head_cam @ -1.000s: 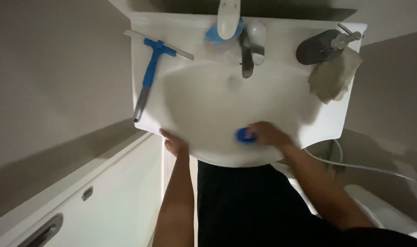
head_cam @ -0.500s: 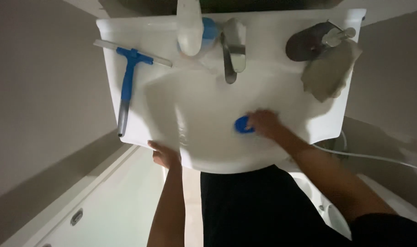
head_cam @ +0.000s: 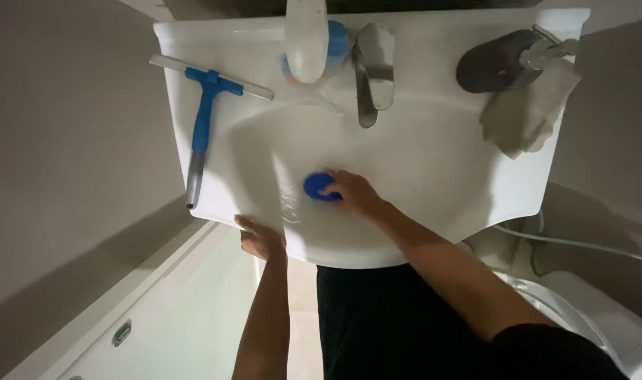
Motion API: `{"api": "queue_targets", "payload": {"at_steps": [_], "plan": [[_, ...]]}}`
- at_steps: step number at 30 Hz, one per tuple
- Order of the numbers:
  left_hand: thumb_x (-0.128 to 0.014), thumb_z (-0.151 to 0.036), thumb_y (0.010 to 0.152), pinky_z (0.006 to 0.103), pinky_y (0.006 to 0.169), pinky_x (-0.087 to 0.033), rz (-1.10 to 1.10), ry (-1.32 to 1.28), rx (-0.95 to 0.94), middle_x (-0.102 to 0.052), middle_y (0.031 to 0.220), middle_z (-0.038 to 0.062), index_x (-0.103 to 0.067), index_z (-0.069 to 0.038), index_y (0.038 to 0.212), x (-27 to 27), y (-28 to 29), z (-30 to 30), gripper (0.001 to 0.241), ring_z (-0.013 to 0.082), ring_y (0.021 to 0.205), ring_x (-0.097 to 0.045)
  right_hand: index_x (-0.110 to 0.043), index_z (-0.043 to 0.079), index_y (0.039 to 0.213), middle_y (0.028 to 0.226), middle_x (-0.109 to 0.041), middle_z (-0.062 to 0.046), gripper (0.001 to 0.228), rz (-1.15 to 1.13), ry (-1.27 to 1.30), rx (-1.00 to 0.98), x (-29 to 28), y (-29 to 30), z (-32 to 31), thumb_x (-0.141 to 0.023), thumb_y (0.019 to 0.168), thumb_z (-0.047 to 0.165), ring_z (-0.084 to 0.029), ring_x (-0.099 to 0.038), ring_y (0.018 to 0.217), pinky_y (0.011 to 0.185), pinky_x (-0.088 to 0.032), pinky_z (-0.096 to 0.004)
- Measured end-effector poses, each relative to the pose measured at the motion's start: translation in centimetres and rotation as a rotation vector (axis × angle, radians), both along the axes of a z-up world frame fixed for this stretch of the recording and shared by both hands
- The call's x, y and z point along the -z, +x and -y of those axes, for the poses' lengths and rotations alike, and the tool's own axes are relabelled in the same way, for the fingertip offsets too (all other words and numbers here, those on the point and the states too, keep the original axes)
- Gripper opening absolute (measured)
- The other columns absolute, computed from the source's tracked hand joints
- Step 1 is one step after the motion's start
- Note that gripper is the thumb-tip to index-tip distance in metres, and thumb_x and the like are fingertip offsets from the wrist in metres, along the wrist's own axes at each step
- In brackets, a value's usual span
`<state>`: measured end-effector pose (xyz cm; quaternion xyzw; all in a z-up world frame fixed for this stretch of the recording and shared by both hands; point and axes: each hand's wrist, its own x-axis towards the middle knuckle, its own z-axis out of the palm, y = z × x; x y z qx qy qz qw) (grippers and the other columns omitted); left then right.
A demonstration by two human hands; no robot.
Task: The person scrubs the inside of a white bathroom sink using a blue sponge. They move the sponge in circular motions across the basin and around the drain area. A squeegee and soap dispenser remain on the sink's edge throughout the task.
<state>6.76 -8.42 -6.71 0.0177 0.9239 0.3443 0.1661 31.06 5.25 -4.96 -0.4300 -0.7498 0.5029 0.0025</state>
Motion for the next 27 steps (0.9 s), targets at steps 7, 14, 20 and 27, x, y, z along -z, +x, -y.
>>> {"api": "queue_targets", "payload": {"at_steps": [7, 14, 20, 27], "plan": [[-0.034, -0.066, 0.107, 0.0511, 0.071, -0.058, 0.003, -0.052, 0.055, -0.072, 0.087, 0.027, -0.071, 0.003, 0.105, -5.1, 1.7, -2.7, 0.079, 0.0397, 0.08, -0.073, -0.074, 0.019, 0.1, 0.123, -0.066, -0.014, 0.007, 0.241, 0.345, 0.145, -1.0, 2.0, -5.9, -0.071, 0.093, 0.02, -0.035, -0.065, 0.114, 0.097, -0.049, -0.053], [-0.041, -0.065, 0.105, 0.0493, 0.074, -0.057, -0.004, -0.052, -0.011, -0.073, 0.085, 0.024, -0.071, -0.001, 0.097, -8.3, 2.7, -4.9, 0.072, 0.04, 0.08, -0.072, -0.074, 0.017, 0.083, 0.102, -0.07, -0.01, 0.008, 0.476, 0.59, 0.057, -2.7, 9.4, -8.5, -0.075, 0.09, 0.014, -0.031, -0.071, 0.098, 0.092, -0.052, -0.046], [-0.032, -0.067, 0.107, 0.0519, 0.076, -0.056, -0.012, -0.083, 0.078, -0.069, 0.091, 0.032, -0.063, 0.006, 0.105, -8.8, 2.4, -5.1, 0.08, 0.0431, 0.084, -0.071, -0.072, 0.019, 0.085, 0.142, -0.064, -0.013, 0.011, -0.184, 0.463, 0.087, 2.6, 4.3, -1.8, -0.07, 0.09, 0.009, -0.04, -0.055, 0.135, 0.113, -0.033, -0.06], [-0.031, -0.068, 0.107, 0.0517, 0.081, -0.055, -0.031, -0.111, 0.105, -0.068, 0.095, 0.035, -0.059, 0.01, 0.11, -9.0, 2.6, -5.8, 0.083, 0.0488, 0.092, -0.07, -0.077, 0.014, 0.095, 0.15, -0.056, -0.018, 0.018, -0.05, 0.369, 0.062, 2.0, -5.4, -5.2, -0.081, 0.081, 0.003, -0.043, -0.051, 0.139, 0.113, -0.037, -0.067]]}}
